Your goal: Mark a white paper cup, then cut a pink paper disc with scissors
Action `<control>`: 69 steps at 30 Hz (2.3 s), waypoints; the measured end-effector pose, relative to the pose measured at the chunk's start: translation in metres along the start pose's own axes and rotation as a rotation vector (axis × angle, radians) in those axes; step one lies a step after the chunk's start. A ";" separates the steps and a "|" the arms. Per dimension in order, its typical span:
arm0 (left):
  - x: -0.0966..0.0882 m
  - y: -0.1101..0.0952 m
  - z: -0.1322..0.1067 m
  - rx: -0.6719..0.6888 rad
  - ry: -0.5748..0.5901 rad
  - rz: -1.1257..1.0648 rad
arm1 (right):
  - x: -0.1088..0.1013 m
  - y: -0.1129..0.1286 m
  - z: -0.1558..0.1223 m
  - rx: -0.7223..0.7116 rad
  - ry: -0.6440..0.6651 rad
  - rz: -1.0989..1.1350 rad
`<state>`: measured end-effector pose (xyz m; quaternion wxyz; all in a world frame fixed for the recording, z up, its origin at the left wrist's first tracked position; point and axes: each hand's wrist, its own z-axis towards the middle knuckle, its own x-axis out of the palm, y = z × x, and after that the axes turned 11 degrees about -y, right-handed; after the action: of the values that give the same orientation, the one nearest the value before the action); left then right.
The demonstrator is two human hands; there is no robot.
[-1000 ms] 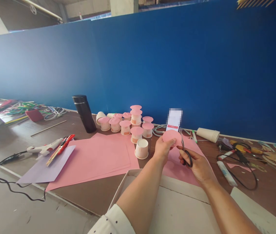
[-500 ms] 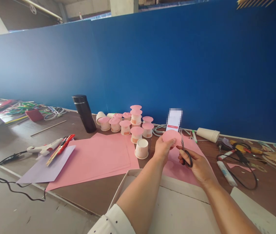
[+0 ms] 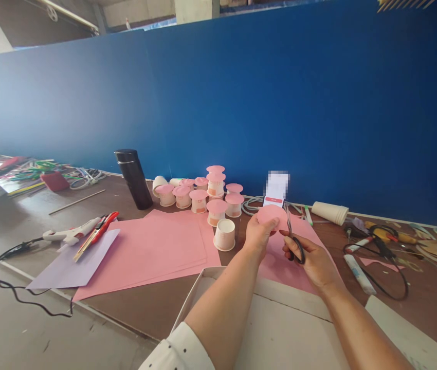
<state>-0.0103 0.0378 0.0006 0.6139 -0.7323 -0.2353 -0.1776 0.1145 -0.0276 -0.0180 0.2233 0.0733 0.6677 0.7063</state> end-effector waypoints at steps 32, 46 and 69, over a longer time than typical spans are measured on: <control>0.001 0.000 0.007 -0.135 -0.060 -0.299 | 0.003 0.001 -0.001 0.036 0.076 0.062; -0.005 -0.006 0.006 -0.098 0.121 -0.321 | 0.002 0.009 -0.005 0.000 0.147 0.043; -0.004 -0.004 0.005 -0.113 0.151 -0.192 | 0.000 0.007 -0.004 -0.011 0.182 0.167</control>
<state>-0.0163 0.0429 0.0009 0.5679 -0.7243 -0.2468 -0.3032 0.1113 -0.0315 -0.0116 0.1026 0.0633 0.6727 0.7300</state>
